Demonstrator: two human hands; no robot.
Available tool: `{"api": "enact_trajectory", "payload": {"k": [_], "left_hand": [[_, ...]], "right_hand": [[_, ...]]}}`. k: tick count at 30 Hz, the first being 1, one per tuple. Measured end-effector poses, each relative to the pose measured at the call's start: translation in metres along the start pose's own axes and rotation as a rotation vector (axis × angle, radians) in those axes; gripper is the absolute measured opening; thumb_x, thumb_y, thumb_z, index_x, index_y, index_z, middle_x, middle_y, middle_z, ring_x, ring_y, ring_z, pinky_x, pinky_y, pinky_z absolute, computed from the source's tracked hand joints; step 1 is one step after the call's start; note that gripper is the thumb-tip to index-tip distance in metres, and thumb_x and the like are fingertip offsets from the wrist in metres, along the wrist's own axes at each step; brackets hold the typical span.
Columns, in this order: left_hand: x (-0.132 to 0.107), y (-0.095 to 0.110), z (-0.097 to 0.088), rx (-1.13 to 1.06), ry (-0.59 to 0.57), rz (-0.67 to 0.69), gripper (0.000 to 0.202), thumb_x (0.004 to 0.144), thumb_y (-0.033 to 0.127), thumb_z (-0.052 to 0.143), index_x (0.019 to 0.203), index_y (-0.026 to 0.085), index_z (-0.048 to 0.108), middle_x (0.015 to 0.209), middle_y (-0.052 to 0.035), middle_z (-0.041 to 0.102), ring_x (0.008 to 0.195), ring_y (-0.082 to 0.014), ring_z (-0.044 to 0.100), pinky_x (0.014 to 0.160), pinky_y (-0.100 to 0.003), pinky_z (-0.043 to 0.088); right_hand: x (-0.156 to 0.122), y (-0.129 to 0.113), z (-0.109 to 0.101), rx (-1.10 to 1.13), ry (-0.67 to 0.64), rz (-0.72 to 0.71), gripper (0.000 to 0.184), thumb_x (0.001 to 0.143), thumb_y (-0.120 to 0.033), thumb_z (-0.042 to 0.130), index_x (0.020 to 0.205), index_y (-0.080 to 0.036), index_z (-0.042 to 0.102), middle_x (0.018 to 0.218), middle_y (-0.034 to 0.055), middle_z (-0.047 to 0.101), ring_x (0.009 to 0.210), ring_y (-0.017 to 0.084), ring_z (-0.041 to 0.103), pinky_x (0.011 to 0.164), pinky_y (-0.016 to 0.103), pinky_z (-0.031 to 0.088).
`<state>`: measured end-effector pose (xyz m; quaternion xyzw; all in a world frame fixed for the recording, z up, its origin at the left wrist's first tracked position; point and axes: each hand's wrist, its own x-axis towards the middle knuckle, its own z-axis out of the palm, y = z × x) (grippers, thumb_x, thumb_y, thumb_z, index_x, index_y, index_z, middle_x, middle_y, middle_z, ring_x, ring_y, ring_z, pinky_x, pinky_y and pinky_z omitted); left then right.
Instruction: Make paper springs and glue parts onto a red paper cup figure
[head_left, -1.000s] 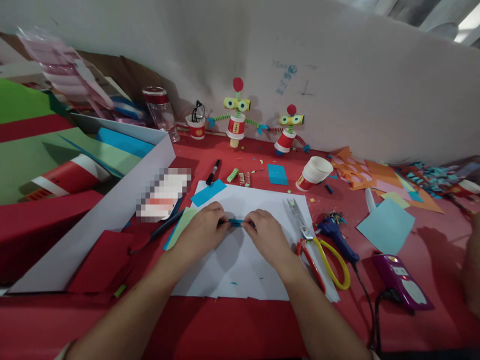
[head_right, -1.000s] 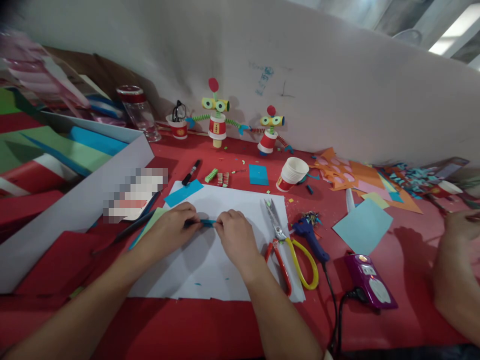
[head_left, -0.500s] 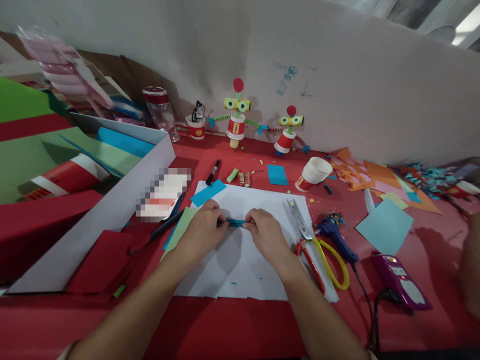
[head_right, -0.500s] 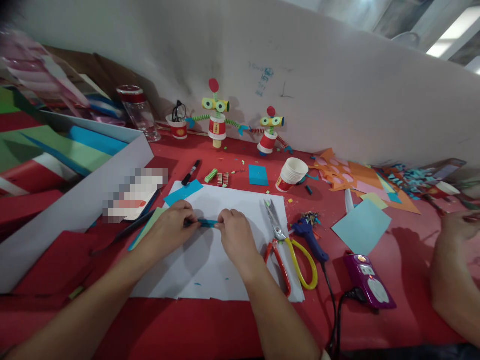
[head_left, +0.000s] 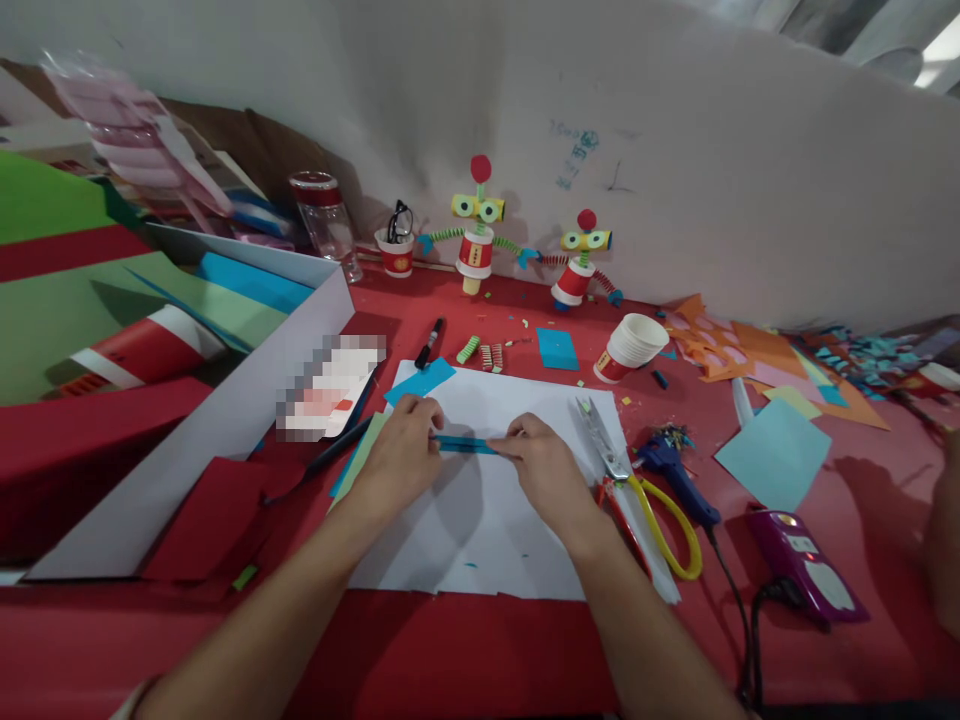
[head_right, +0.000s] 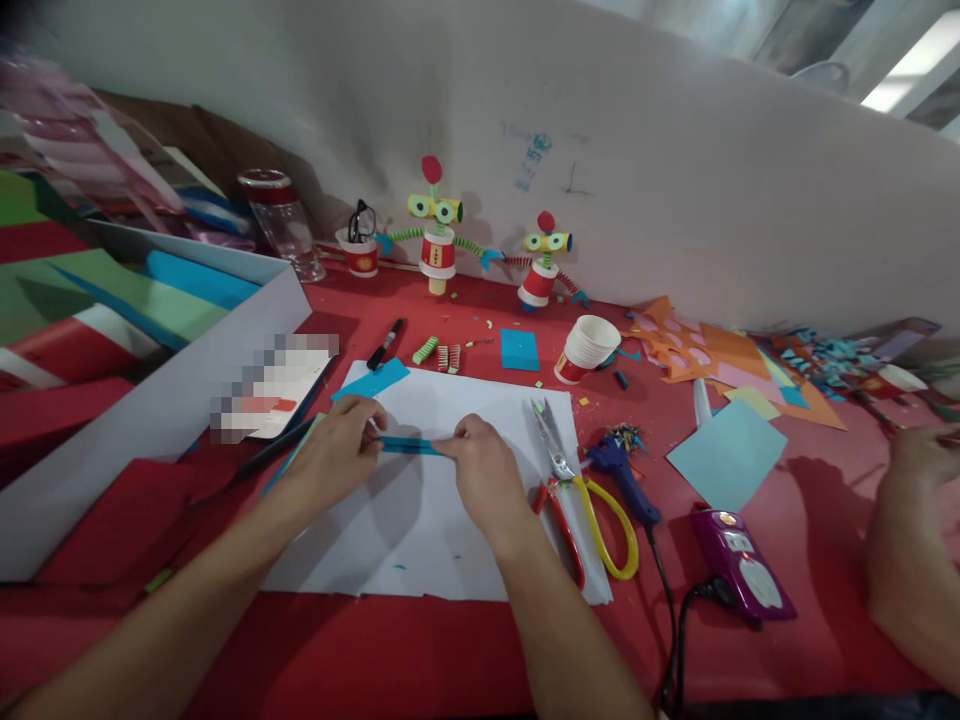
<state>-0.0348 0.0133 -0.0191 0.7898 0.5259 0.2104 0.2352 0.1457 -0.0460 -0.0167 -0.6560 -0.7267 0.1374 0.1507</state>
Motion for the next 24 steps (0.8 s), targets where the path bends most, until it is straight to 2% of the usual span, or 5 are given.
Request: {"api": "enact_trajectory", "payload": {"k": [4,7,11,16,24], "left_hand": [[-0.006,0.005,0.000,0.119,-0.019,0.212,0.048,0.071,-0.006,0.041,0.101,0.021,0.066,0.118,-0.0083,0.056,0.093,-0.0187,0.059,0.082,-0.034,0.050],[-0.017,0.014,0.004,0.296,-0.116,0.362,0.046,0.075,-0.004,0.043,0.107,0.018,0.067,0.119,-0.0107,0.062,0.109,-0.0257,0.056,0.092,-0.040,0.046],[-0.035,0.028,0.020,0.487,-0.116,0.244,0.051,0.077,-0.004,0.040,0.123,0.009,0.058,0.132,-0.0197,0.053,0.121,-0.0300,0.051,0.098,-0.042,0.043],[-0.048,0.036,0.035,0.652,-0.093,0.170,0.055,0.080,-0.003,0.033,0.133,0.003,0.046,0.139,-0.0224,0.043,0.130,-0.0329,0.040,0.109,-0.053,0.025],[-0.047,0.036,0.031,0.668,-0.114,0.191,0.055,0.079,-0.002,0.032,0.133,0.001,0.046,0.139,-0.0235,0.043,0.130,-0.0318,0.040,0.107,-0.048,0.031]], "right_hand": [[-0.011,-0.014,-0.009,-0.350,-0.082,-0.063,0.037,0.088,-0.010,0.046,0.116,-0.028,0.062,0.105,0.0088,0.057,0.092,0.024,0.052,0.068,0.031,0.043],[-0.018,-0.019,-0.011,-0.459,-0.095,-0.075,0.043,0.087,-0.009,0.043,0.125,-0.026,0.054,0.115,0.0112,0.056,0.094,0.027,0.051,0.066,0.035,0.046],[-0.026,-0.015,-0.006,-0.465,-0.082,-0.078,0.049,0.088,-0.009,0.039,0.132,-0.028,0.046,0.135,0.0090,0.047,0.100,0.027,0.048,0.067,0.038,0.049],[-0.032,-0.012,0.000,-0.463,-0.070,-0.037,0.052,0.087,-0.008,0.036,0.136,-0.027,0.041,0.145,0.0036,0.039,0.107,0.027,0.044,0.065,0.036,0.053],[-0.041,-0.017,-0.003,-0.468,-0.038,0.095,0.048,0.082,-0.004,0.039,0.125,-0.018,0.052,0.141,0.0104,0.045,0.114,0.029,0.046,0.068,0.035,0.051]]}}
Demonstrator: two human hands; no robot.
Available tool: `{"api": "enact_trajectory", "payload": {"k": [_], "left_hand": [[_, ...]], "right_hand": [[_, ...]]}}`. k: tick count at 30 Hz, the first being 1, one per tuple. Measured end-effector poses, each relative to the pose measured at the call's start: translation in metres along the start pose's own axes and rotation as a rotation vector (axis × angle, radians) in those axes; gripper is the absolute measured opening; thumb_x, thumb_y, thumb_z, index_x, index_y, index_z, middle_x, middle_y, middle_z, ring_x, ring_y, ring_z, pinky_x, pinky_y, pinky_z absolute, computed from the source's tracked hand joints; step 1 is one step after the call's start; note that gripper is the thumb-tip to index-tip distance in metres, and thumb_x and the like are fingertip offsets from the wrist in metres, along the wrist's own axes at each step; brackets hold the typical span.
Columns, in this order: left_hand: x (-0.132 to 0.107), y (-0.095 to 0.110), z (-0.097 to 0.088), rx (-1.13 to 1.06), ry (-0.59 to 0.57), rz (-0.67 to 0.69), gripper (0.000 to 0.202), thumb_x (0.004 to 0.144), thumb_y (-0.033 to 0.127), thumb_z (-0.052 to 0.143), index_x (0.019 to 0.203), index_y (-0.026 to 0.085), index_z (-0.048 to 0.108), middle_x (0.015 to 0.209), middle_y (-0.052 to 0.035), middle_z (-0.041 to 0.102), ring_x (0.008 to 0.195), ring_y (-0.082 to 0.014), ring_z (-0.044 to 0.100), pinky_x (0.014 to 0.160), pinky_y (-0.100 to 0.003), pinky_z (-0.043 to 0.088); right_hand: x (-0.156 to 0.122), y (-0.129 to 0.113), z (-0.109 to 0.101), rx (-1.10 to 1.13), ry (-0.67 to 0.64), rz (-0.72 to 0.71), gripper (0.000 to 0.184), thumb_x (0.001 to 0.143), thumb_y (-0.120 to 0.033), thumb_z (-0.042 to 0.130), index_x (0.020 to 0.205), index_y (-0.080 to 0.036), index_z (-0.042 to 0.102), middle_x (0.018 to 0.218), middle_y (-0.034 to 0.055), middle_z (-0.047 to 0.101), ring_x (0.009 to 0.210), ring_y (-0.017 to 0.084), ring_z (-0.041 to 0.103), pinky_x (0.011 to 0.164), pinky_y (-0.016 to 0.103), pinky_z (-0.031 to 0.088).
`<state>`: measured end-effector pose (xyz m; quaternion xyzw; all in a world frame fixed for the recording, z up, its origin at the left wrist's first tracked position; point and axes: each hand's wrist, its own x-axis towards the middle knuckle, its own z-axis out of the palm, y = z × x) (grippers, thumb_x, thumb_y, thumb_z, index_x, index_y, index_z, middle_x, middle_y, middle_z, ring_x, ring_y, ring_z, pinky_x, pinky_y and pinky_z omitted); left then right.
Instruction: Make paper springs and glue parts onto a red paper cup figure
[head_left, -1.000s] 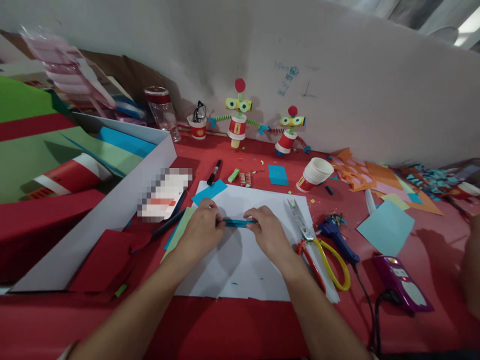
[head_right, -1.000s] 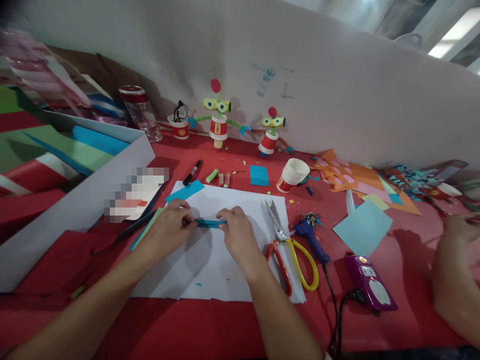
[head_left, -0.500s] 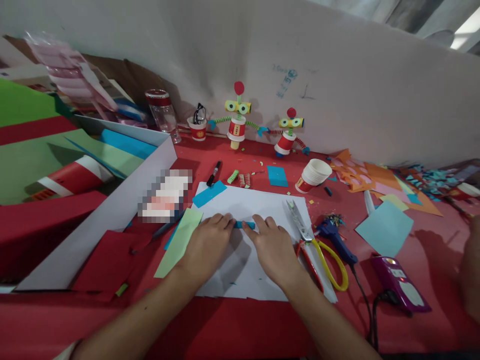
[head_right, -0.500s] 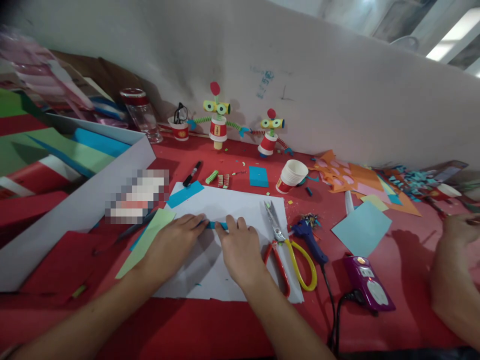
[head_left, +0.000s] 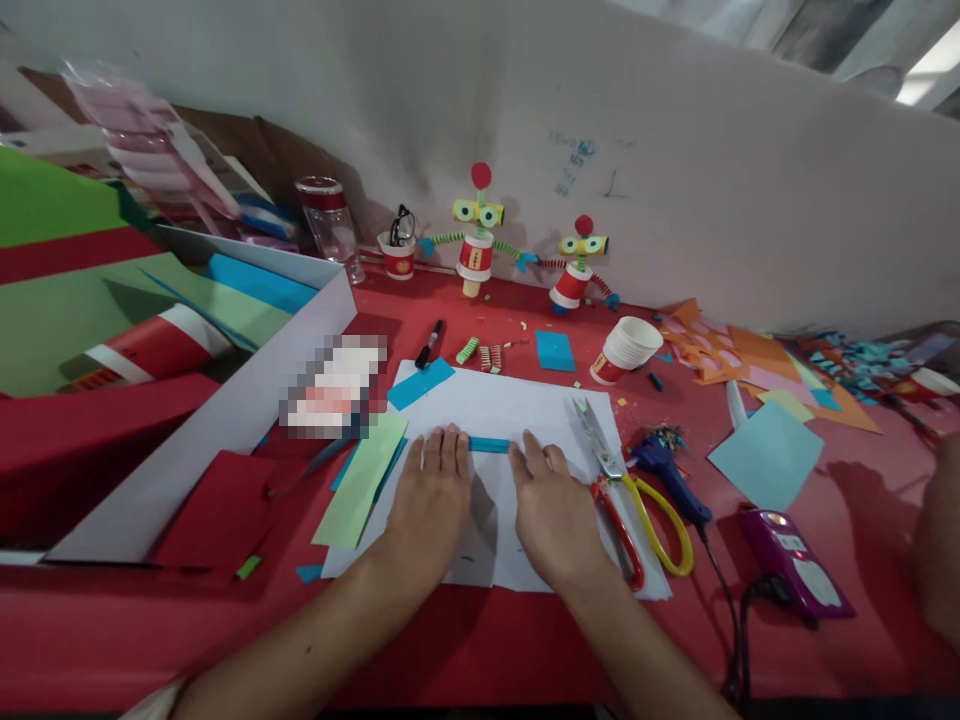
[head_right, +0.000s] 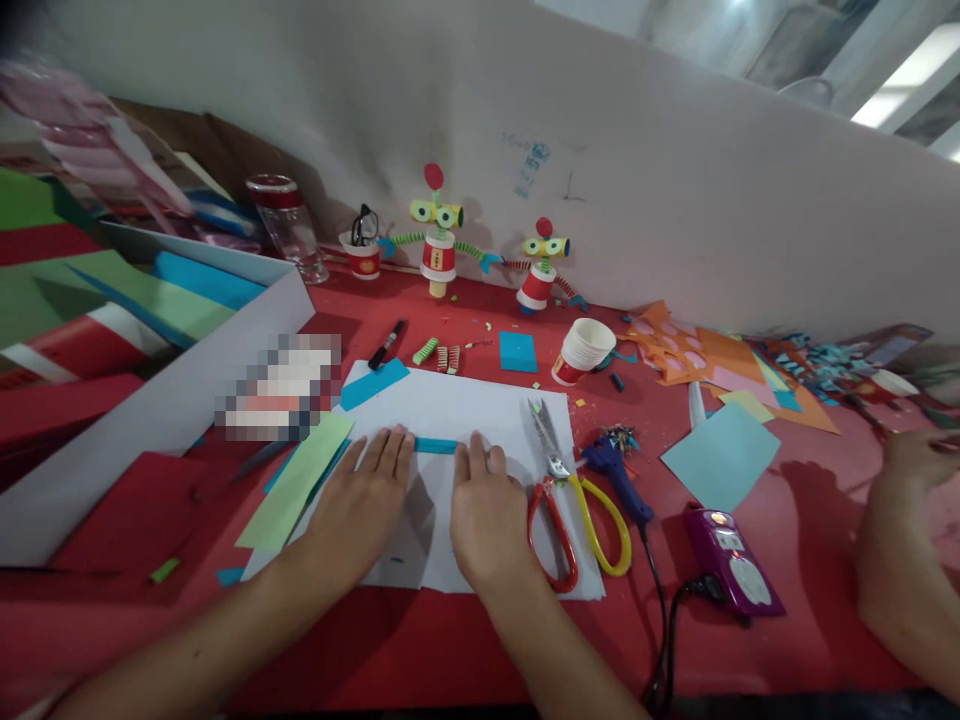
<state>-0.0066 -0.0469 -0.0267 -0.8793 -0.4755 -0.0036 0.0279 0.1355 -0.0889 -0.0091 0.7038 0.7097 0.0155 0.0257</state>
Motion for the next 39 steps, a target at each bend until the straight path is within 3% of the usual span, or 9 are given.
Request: {"api": "enact_trajectory", "payload": {"k": [4,7,11,15,20,24,29,33,39], "left_hand": [[0.000,0.000,-0.004,-0.028,-0.014,0.008,0.055,0.080,-0.002,0.030,0.133,0.004,0.047,0.138,-0.0230,0.044,0.127,-0.0328,0.044,0.096,-0.047,0.042],[0.000,-0.005,-0.007,-0.096,0.030,0.031,0.053,0.080,-0.001,0.033,0.130,0.004,0.051,0.135,-0.0236,0.047,0.125,-0.0336,0.047,0.091,-0.048,0.044],[0.006,-0.024,-0.015,-0.269,0.089,0.014,0.042,0.080,0.007,0.043,0.117,0.014,0.062,0.124,-0.0157,0.061,0.113,-0.0298,0.057,0.089,-0.044,0.044],[0.020,-0.044,-0.023,-0.518,0.124,-0.071,0.027,0.081,0.021,0.051,0.102,0.021,0.069,0.103,-0.0078,0.072,0.099,-0.0270,0.062,0.082,-0.039,0.045],[0.034,-0.057,-0.032,-1.004,-0.063,-0.140,0.019,0.078,0.027,0.052,0.073,0.021,0.069,0.071,-0.0002,0.071,0.071,-0.0178,0.064,0.068,-0.029,0.046],[0.039,-0.065,-0.044,-1.356,-0.102,-0.263,0.010,0.071,0.028,0.061,0.069,0.019,0.065,0.062,0.0004,0.068,0.065,-0.0160,0.062,0.065,-0.028,0.045],[0.049,-0.064,-0.048,-1.651,0.062,-0.555,0.027,0.065,0.038,0.071,0.083,0.019,0.066,0.074,-0.0002,0.067,0.071,-0.0143,0.061,0.057,-0.023,0.038],[0.053,-0.046,-0.039,-1.957,-0.037,-0.418,0.030,0.059,0.031,0.078,0.084,0.019,0.068,0.076,0.0010,0.065,0.068,-0.0106,0.058,0.062,-0.022,0.040],[0.049,-0.038,-0.034,-2.006,-0.105,-0.315,0.021,0.064,0.024,0.075,0.082,0.016,0.070,0.063,-0.0011,0.066,0.062,-0.0112,0.060,0.062,-0.022,0.042]], "right_hand": [[0.015,0.001,-0.009,0.132,0.084,0.101,0.028,0.088,-0.015,0.043,0.111,-0.016,0.059,0.114,0.0127,0.062,0.098,0.024,0.055,0.074,0.034,0.047],[0.035,-0.001,-0.013,0.190,0.044,0.077,0.020,0.086,-0.027,0.054,0.103,-0.018,0.060,0.103,0.0107,0.063,0.096,0.025,0.055,0.070,0.032,0.045],[0.053,-0.002,-0.012,0.312,-0.014,0.054,0.008,0.079,-0.017,0.061,0.087,-0.019,0.060,0.094,0.0075,0.064,0.091,0.024,0.056,0.067,0.031,0.041],[0.055,0.003,-0.007,0.678,-0.025,0.055,0.010,0.078,-0.012,0.055,0.080,-0.021,0.060,0.075,0.0004,0.064,0.073,0.016,0.057,0.065,0.027,0.040],[0.056,0.006,-0.004,1.275,0.104,0.174,0.011,0.076,-0.021,0.052,0.081,-0.019,0.062,0.061,-0.0029,0.058,0.057,0.012,0.054,0.057,0.024,0.042],[0.054,0.007,-0.012,1.575,0.084,0.233,0.012,0.069,-0.027,0.062,0.076,-0.017,0.063,0.053,-0.0042,0.056,0.048,0.009,0.050,0.049,0.021,0.039],[0.051,0.005,-0.019,1.790,0.100,0.271,0.025,0.066,-0.036,0.070,0.078,-0.017,0.061,0.061,-0.0001,0.065,0.047,0.009,0.052,0.044,0.021,0.036],[0.051,0.005,-0.016,1.815,0.125,0.290,0.026,0.065,-0.036,0.073,0.078,-0.016,0.063,0.059,-0.0009,0.064,0.047,0.008,0.051,0.044,0.020,0.035],[0.053,0.005,-0.011,1.847,0.116,0.253,0.022,0.067,-0.032,0.073,0.080,-0.018,0.063,0.059,-0.0026,0.062,0.049,0.008,0.050,0.047,0.021,0.035]]}}
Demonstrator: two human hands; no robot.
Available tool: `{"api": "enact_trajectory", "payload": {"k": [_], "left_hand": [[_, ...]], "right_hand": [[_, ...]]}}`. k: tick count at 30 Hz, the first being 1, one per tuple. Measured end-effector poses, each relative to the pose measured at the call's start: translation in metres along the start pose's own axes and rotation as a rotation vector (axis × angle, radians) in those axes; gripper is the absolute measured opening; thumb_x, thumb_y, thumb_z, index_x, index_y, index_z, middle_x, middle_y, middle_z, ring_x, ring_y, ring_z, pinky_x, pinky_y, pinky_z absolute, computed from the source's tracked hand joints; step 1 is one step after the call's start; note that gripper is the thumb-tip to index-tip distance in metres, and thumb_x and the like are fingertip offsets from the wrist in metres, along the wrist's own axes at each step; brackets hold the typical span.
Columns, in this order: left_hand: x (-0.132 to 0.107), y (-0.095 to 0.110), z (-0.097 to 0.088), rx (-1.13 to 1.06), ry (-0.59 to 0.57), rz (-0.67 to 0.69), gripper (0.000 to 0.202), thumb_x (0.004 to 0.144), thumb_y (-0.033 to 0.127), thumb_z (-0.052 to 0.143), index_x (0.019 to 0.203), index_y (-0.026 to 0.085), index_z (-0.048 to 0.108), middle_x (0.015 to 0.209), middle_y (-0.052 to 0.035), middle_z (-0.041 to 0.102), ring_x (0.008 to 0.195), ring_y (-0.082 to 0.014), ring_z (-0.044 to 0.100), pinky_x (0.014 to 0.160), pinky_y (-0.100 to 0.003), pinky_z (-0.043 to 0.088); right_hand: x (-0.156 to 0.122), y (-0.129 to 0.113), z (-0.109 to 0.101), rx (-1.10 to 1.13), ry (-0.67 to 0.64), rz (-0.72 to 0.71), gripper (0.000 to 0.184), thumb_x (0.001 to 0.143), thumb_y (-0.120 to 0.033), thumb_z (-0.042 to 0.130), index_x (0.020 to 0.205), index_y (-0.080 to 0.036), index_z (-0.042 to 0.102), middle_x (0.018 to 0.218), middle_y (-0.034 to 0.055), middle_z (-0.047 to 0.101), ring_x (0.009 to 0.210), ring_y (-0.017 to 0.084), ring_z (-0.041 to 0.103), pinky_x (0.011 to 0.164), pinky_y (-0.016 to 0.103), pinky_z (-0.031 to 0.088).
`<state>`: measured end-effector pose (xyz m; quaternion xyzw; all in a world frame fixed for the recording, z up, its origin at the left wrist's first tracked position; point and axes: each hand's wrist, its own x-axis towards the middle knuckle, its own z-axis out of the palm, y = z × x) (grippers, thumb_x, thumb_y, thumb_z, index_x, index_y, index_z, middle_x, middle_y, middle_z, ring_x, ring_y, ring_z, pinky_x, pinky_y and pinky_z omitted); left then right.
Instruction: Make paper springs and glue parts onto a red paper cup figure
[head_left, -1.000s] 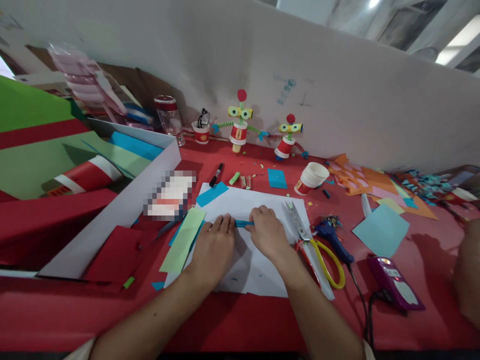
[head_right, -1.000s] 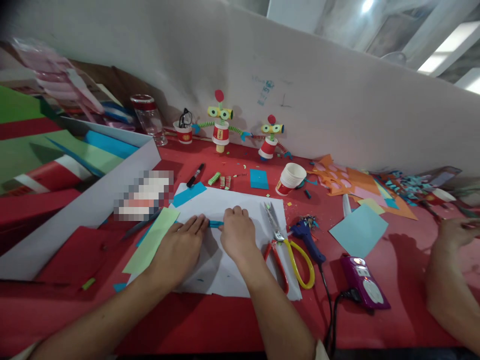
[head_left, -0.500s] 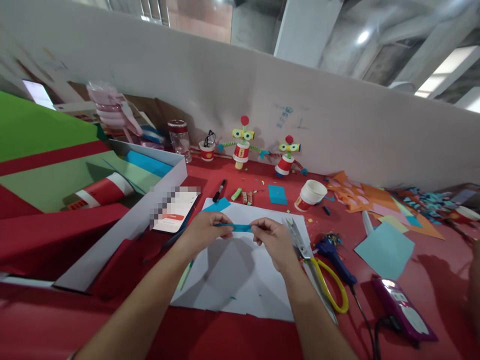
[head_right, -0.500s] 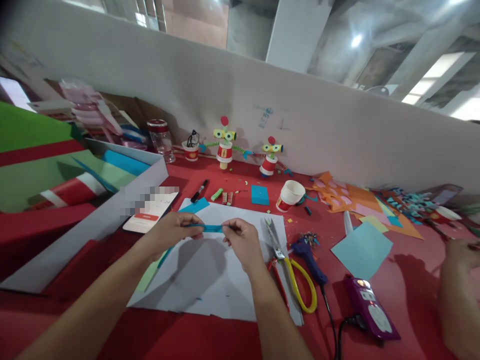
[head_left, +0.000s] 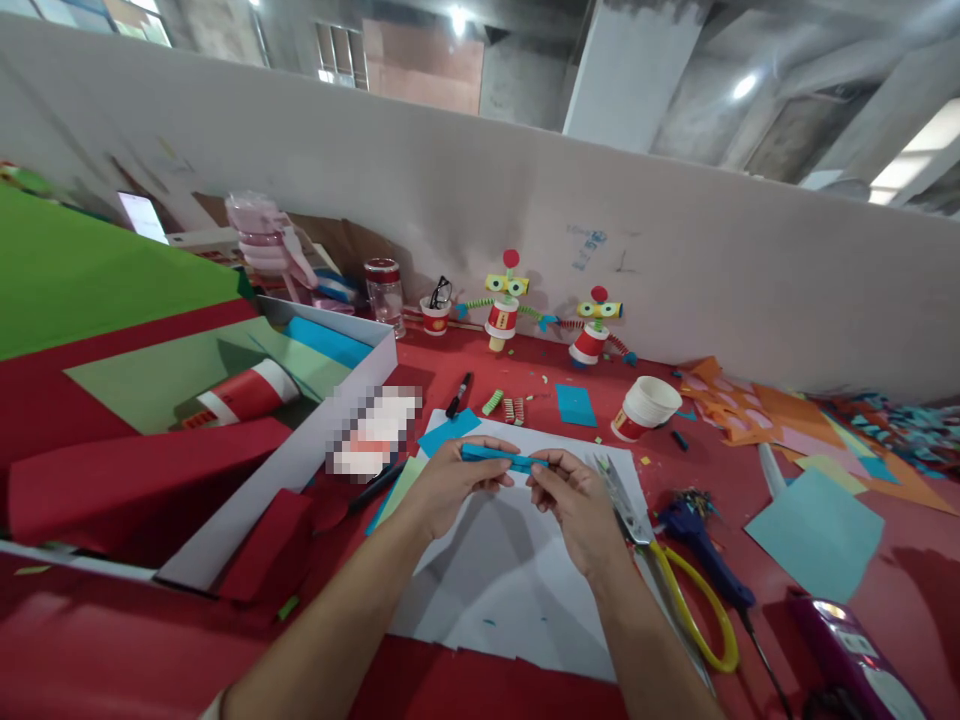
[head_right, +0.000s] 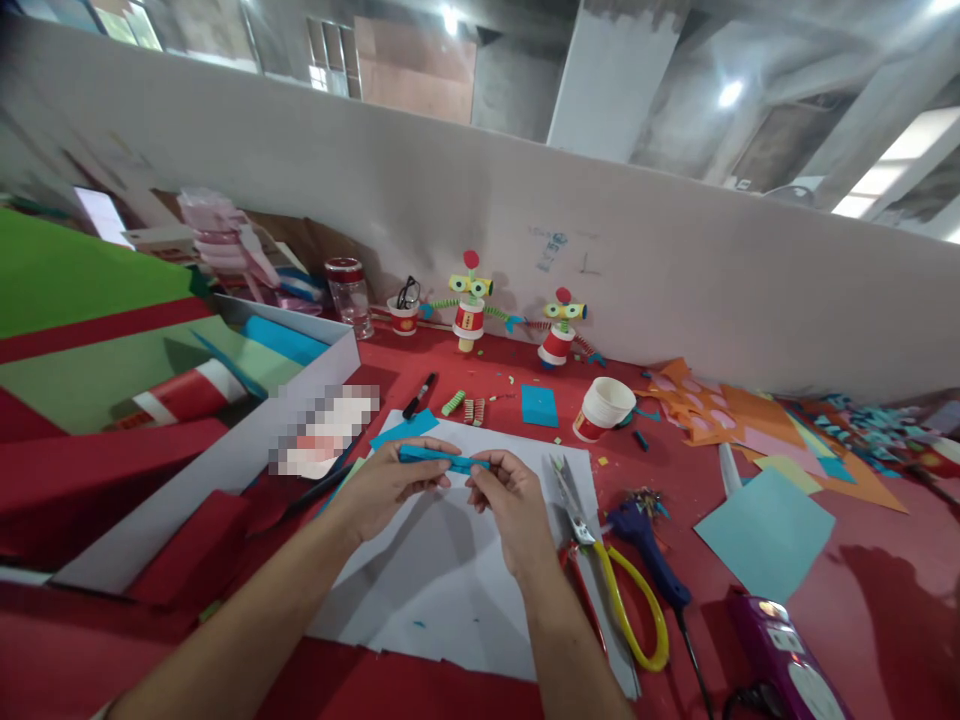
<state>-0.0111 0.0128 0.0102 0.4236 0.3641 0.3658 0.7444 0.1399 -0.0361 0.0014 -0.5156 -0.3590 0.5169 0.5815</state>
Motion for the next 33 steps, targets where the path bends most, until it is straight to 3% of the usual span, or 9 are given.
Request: {"api": "enact_trajectory", "payload": {"k": [7,16,22,24,29,33], "left_hand": [[0.001,-0.001,-0.004,-0.078,-0.006,-0.005,0.011,0.068,0.015,0.066,0.078,0.015,0.069,0.060,-0.0031,0.068,0.059,-0.0105,0.062,0.059,-0.019,0.045],[0.006,-0.005,-0.001,-0.309,0.064,-0.040,0.015,0.066,0.005,0.057,0.066,0.010,0.071,0.058,-0.0035,0.066,0.053,-0.0082,0.060,0.052,-0.013,0.049],[0.006,-0.005,0.002,-0.471,0.149,-0.056,0.022,0.067,-0.003,0.052,0.059,0.008,0.069,0.071,-0.0065,0.070,0.066,-0.0101,0.066,0.066,-0.014,0.055],[0.006,-0.005,0.002,-0.498,0.160,-0.079,0.023,0.067,-0.005,0.051,0.059,0.007,0.070,0.074,-0.0087,0.071,0.069,-0.0115,0.067,0.070,-0.014,0.056],[0.005,-0.003,0.000,-0.494,0.120,-0.109,0.024,0.068,-0.008,0.051,0.063,0.005,0.070,0.076,-0.0113,0.072,0.073,-0.0133,0.068,0.074,-0.015,0.055],[0.003,-0.003,0.000,-0.403,0.086,-0.094,0.016,0.074,0.000,0.057,0.071,0.007,0.072,0.076,-0.0100,0.072,0.072,-0.0118,0.068,0.072,-0.015,0.054]], "right_hand": [[-0.001,0.004,0.005,0.000,0.002,0.033,0.019,0.067,-0.030,0.072,0.078,-0.018,0.063,0.059,-0.0016,0.065,0.055,0.011,0.058,0.053,0.022,0.041],[-0.005,0.000,0.010,0.252,0.045,0.138,0.015,0.061,-0.021,0.073,0.073,-0.018,0.066,0.062,0.0007,0.068,0.054,0.008,0.057,0.050,0.017,0.040],[-0.006,0.004,0.011,0.310,0.012,0.154,0.013,0.064,-0.019,0.071,0.077,-0.018,0.066,0.066,0.0013,0.069,0.056,0.007,0.056,0.052,0.016,0.042],[-0.006,0.004,0.010,0.259,-0.013,0.100,0.016,0.066,-0.020,0.071,0.081,-0.019,0.065,0.069,0.0001,0.069,0.058,0.008,0.058,0.055,0.018,0.044],[-0.004,0.006,0.006,-0.112,0.008,-0.155,0.017,0.070,-0.024,0.071,0.085,-0.020,0.064,0.065,-0.0027,0.064,0.059,0.011,0.060,0.056,0.022,0.046],[-0.003,0.007,0.004,-0.191,0.062,-0.179,0.014,0.073,-0.029,0.068,0.082,-0.019,0.064,0.071,-0.0003,0.065,0.063,0.013,0.062,0.058,0.025,0.049]]}}
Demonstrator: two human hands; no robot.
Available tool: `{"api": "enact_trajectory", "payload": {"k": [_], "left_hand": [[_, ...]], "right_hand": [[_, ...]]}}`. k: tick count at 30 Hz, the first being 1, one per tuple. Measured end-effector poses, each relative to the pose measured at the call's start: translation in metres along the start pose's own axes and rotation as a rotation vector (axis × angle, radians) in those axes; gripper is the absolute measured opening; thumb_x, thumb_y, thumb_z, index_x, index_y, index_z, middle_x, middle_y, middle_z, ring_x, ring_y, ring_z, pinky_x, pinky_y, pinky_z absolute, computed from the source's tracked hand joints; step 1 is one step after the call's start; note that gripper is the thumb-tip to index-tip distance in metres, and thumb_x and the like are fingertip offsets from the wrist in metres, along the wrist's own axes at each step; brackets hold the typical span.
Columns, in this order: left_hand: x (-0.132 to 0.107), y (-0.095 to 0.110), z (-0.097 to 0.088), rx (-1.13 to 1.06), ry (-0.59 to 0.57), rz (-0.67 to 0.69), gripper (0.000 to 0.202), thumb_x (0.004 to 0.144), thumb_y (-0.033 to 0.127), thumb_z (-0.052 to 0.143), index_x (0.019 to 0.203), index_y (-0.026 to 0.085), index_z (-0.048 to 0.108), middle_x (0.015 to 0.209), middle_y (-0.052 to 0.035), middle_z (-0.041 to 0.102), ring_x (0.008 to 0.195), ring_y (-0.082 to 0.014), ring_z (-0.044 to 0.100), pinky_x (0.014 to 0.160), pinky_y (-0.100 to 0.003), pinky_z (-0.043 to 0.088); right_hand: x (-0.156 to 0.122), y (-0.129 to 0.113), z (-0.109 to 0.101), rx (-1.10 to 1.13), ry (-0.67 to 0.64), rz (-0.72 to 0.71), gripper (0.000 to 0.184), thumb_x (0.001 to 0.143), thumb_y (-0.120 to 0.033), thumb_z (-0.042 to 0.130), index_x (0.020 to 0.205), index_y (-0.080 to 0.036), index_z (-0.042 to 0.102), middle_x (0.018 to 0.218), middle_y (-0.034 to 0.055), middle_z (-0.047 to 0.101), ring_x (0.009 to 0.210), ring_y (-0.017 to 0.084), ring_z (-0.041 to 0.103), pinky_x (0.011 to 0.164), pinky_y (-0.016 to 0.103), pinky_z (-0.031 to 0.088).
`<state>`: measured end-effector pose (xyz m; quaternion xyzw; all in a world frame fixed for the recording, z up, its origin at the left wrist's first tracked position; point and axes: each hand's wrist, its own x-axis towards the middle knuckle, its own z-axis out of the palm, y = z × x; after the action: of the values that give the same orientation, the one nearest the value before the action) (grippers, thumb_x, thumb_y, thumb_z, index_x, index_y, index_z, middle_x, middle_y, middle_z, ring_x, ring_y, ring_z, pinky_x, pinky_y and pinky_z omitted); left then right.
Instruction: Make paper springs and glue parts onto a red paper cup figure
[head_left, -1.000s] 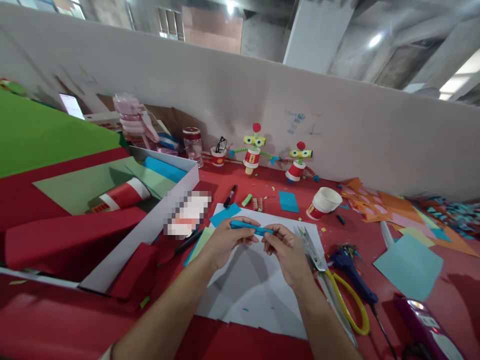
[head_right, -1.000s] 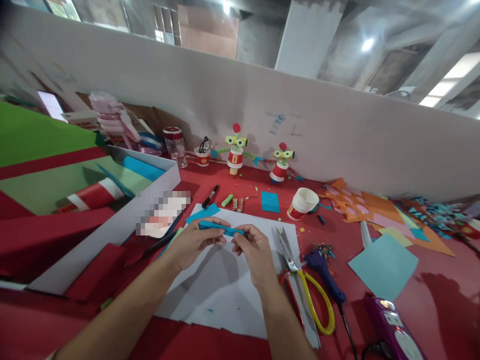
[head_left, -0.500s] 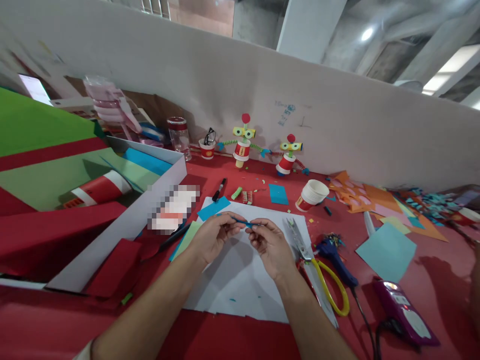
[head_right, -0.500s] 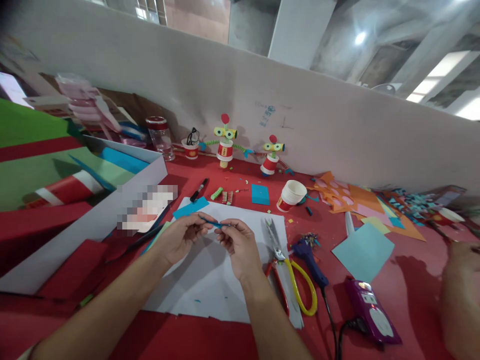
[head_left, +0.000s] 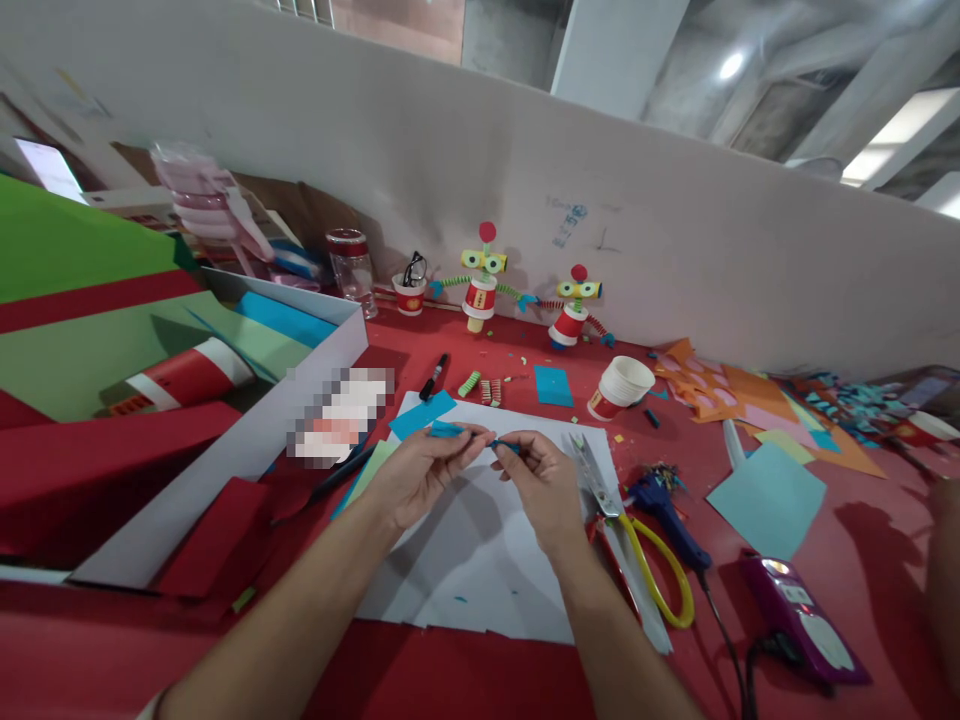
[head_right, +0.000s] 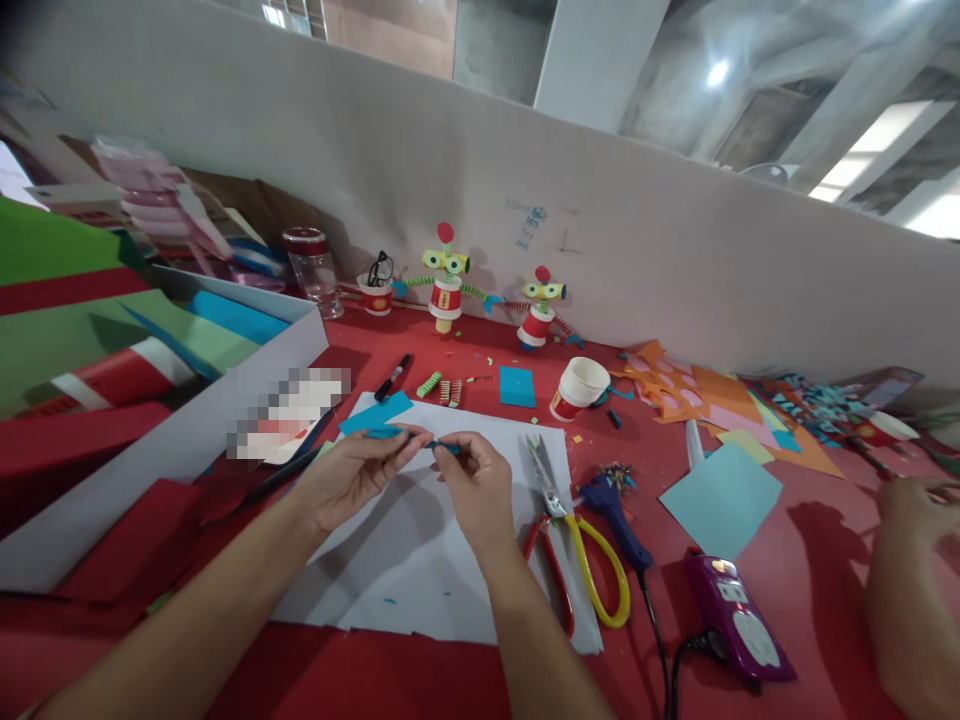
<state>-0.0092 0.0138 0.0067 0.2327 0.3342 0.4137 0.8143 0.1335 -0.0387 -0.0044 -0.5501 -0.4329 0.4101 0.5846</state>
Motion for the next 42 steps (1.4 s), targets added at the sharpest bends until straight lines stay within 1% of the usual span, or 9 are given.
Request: {"api": "enact_trajectory", "payload": {"k": [3,6,10,15,20,26,31,35,42], "left_hand": [[-0.001,-0.002,0.000,0.148,-0.003,0.024,0.008,0.075,0.013,0.066,0.076,0.010,0.073,0.067,-0.0070,0.070,0.064,-0.0114,0.066,0.054,-0.015,0.048],[0.000,-0.005,-0.001,0.240,0.042,0.107,0.014,0.068,0.026,0.074,0.072,0.013,0.071,0.068,-0.0056,0.070,0.056,-0.0102,0.062,0.043,-0.018,0.036],[0.001,-0.007,0.000,0.254,0.103,0.141,0.023,0.061,0.035,0.078,0.067,0.014,0.070,0.074,-0.0057,0.070,0.052,-0.0080,0.056,0.044,-0.020,0.031],[0.001,-0.007,0.003,0.185,0.154,0.130,0.027,0.052,0.033,0.082,0.064,0.013,0.068,0.076,-0.0045,0.069,0.052,-0.0064,0.054,0.042,-0.019,0.027],[0.004,-0.010,0.003,0.117,0.218,0.127,0.029,0.046,0.028,0.085,0.060,0.012,0.065,0.063,-0.0007,0.064,0.053,-0.0082,0.057,0.043,-0.018,0.030],[0.004,-0.013,0.004,0.115,0.187,0.106,0.023,0.053,0.025,0.083,0.061,0.012,0.066,0.067,-0.0028,0.066,0.056,-0.0093,0.059,0.045,-0.018,0.034],[0.002,-0.010,0.001,0.172,0.116,0.093,0.028,0.059,0.037,0.079,0.066,0.012,0.068,0.067,-0.0036,0.066,0.050,-0.0062,0.051,0.041,-0.019,0.027],[0.006,-0.005,-0.004,0.170,0.130,0.113,0.028,0.060,0.037,0.078,0.066,0.013,0.066,0.074,-0.0053,0.068,0.049,-0.0056,0.049,0.039,-0.019,0.022],[0.007,-0.001,-0.002,0.117,0.149,0.082,0.021,0.068,0.033,0.072,0.066,0.012,0.066,0.073,-0.0057,0.068,0.051,-0.0061,0.051,0.044,-0.018,0.029]], "right_hand": [[0.000,-0.001,0.000,0.041,0.023,0.048,0.014,0.073,-0.030,0.068,0.079,-0.018,0.064,0.066,-0.0009,0.064,0.062,0.013,0.062,0.056,0.024,0.049],[-0.001,-0.003,0.002,0.092,0.010,0.096,0.015,0.072,-0.030,0.069,0.077,-0.018,0.064,0.066,-0.0001,0.066,0.060,0.012,0.062,0.055,0.023,0.049],[-0.003,-0.004,0.003,0.122,-0.014,0.146,0.018,0.071,-0.032,0.070,0.077,-0.017,0.063,0.070,0.0022,0.070,0.057,0.013,0.063,0.054,0.024,0.049],[-0.005,-0.003,0.004,0.116,-0.041,0.179,0.021,0.070,-0.034,0.070,0.080,-0.017,0.063,0.068,0.0027,0.070,0.055,0.013,0.064,0.054,0.024,0.050],[-0.006,0.000,0.007,0.060,-0.078,0.162,0.023,0.074,-0.037,0.066,0.084,-0.017,0.065,0.066,0.0016,0.069,0.056,0.014,0.064,0.055,0.025,0.052],[-0.007,0.002,0.008,-0.076,-0.114,0.112,0.021,0.076,-0.039,0.065,0.076,-0.018,0.067,0.066,0.0019,0.068,0.055,0.014,0.063,0.054,0.025,0.051],[-0.006,0.001,0.007,-0.036,-0.107,0.173,0.021,0.076,-0.038,0.062,0.075,-0.018,0.066,0.059,0.0003,0.066,0.049,0.012,0.062,0.047,0.021,0.048],[-0.007,-0.001,0.009,0.013,-0.130,0.200,0.022,0.074,-0.038,0.064,0.080,-0.017,0.068,0.057,-0.0003,0.065,0.047,0.012,0.061,0.047,0.021,0.047],[-0.011,-0.003,0.011,0.002,-0.110,0.197,0.022,0.074,-0.038,0.063,0.079,-0.017,0.068,0.057,-0.0003,0.065,0.048,0.012,0.061,0.048,0.022,0.048]]}}
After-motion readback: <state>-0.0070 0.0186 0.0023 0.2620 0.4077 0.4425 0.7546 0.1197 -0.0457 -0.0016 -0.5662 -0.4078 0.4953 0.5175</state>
